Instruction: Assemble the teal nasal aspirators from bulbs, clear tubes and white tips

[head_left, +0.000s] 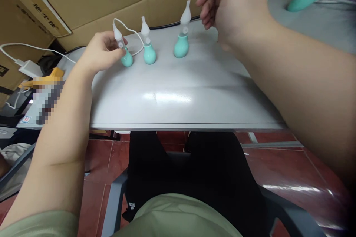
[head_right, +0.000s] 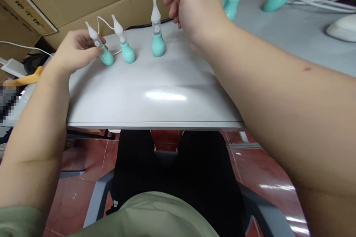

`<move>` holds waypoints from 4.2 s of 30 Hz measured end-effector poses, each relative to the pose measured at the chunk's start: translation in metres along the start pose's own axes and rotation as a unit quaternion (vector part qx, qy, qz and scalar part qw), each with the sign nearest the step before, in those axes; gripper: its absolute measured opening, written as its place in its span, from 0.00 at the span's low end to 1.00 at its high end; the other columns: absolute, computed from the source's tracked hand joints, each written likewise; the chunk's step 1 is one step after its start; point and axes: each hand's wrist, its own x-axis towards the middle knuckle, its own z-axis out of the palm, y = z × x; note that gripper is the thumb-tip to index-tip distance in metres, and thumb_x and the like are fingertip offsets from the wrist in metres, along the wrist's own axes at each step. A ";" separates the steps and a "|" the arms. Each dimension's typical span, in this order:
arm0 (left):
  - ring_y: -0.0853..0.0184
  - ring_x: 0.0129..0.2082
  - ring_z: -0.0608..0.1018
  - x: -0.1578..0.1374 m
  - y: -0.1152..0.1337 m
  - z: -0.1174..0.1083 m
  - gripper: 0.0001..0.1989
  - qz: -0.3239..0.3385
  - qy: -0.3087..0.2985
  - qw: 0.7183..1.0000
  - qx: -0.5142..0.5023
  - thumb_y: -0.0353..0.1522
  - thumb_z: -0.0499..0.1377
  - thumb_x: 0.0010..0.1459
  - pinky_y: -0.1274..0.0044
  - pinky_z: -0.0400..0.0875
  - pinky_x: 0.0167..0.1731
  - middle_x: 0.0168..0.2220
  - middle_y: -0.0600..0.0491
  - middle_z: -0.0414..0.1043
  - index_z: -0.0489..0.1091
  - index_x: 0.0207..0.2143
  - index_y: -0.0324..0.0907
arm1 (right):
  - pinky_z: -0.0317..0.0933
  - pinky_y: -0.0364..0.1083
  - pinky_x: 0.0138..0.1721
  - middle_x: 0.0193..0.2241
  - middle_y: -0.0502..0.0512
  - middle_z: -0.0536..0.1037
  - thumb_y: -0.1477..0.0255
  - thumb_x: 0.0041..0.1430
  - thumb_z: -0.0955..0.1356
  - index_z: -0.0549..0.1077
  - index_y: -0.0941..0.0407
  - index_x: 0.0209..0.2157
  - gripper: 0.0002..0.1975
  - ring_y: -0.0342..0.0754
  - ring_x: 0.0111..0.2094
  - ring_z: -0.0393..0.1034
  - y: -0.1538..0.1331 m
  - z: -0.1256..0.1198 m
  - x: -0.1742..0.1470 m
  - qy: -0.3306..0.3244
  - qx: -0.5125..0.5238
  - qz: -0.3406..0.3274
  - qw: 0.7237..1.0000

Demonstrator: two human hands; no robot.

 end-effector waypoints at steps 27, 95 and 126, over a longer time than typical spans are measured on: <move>0.49 0.45 0.81 -0.038 0.074 0.023 0.31 0.197 0.117 0.973 -0.021 0.70 0.76 0.61 0.60 0.76 0.40 0.40 0.44 0.81 0.88 0.39 0.55 | 0.57 0.48 0.36 0.37 0.46 0.73 0.58 0.68 0.82 0.75 0.46 0.52 0.20 0.48 0.37 0.69 0.014 0.018 -0.052 -0.283 0.046 -0.203 0.936; 0.63 0.38 0.86 -0.006 -0.005 0.011 0.27 0.143 -0.135 0.975 -0.104 0.53 0.90 0.60 0.69 0.80 0.37 0.42 0.55 0.93 0.90 0.49 0.48 | 0.75 0.36 0.27 0.23 0.44 0.82 0.86 0.84 0.80 0.81 0.56 0.40 0.16 0.39 0.23 0.78 0.008 0.013 -0.041 -0.353 0.089 -0.053 0.930; 0.62 0.35 0.89 -0.052 0.079 0.011 0.16 0.174 -0.109 0.962 -0.178 0.44 0.89 0.67 0.66 0.89 0.37 0.39 0.53 0.95 0.94 0.46 0.47 | 0.85 0.45 0.55 0.43 0.50 0.93 0.67 0.74 0.90 0.92 0.48 0.45 0.09 0.48 0.46 0.86 0.015 0.024 -0.059 -0.342 0.069 -0.129 0.928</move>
